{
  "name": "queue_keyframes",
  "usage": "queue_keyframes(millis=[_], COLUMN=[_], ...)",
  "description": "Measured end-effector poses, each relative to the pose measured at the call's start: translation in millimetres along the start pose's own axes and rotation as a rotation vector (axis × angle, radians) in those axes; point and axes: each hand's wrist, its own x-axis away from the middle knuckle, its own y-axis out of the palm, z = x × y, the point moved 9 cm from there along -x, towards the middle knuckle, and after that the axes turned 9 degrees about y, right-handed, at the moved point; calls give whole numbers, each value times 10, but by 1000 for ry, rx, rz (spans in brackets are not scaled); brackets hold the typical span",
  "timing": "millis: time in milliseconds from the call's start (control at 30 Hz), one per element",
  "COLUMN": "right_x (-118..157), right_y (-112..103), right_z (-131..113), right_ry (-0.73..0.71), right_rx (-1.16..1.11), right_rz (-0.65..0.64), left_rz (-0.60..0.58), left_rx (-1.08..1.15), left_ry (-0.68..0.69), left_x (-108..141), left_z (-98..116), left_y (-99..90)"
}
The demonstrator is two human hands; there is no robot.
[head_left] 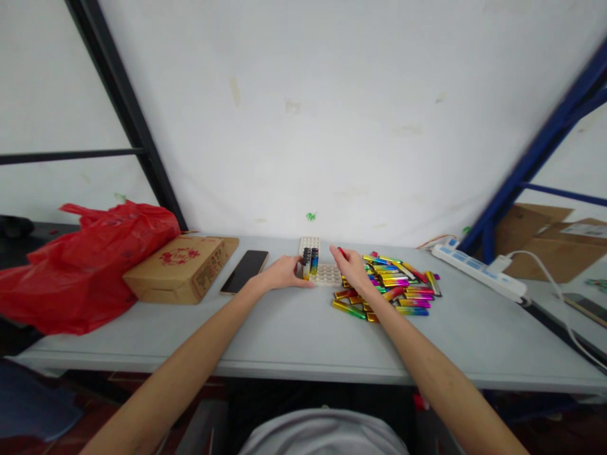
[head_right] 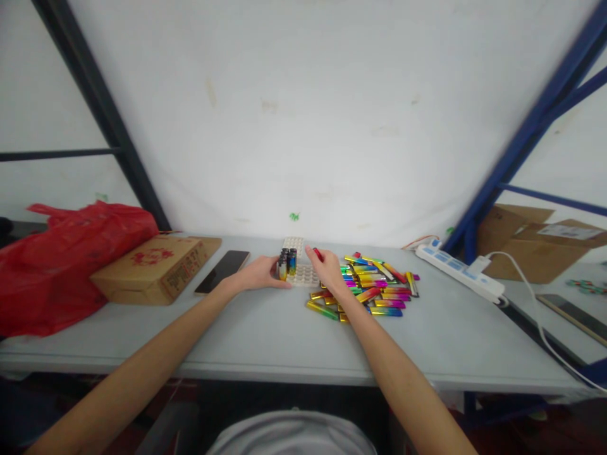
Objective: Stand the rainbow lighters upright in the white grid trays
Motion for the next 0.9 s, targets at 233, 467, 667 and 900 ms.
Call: queue_keyframes(millis=[233,467,667,900], right_x=[50,95,134,129], right_y=[-41,-6,19,59], right_z=[-118,-190,-249,-204], right_ry=[-88,-114,-136,-132], right_rx=[126,155,159,209], right_rz=[70,35,23,14], left_rz=[-9,-20,-19,-30], left_rx=[36,26,10,21], left_ry=[-7,8,18,13], left_x=[6,3,8,7], left_z=[6,11,29,1], left_y=[6,10,-4,16])
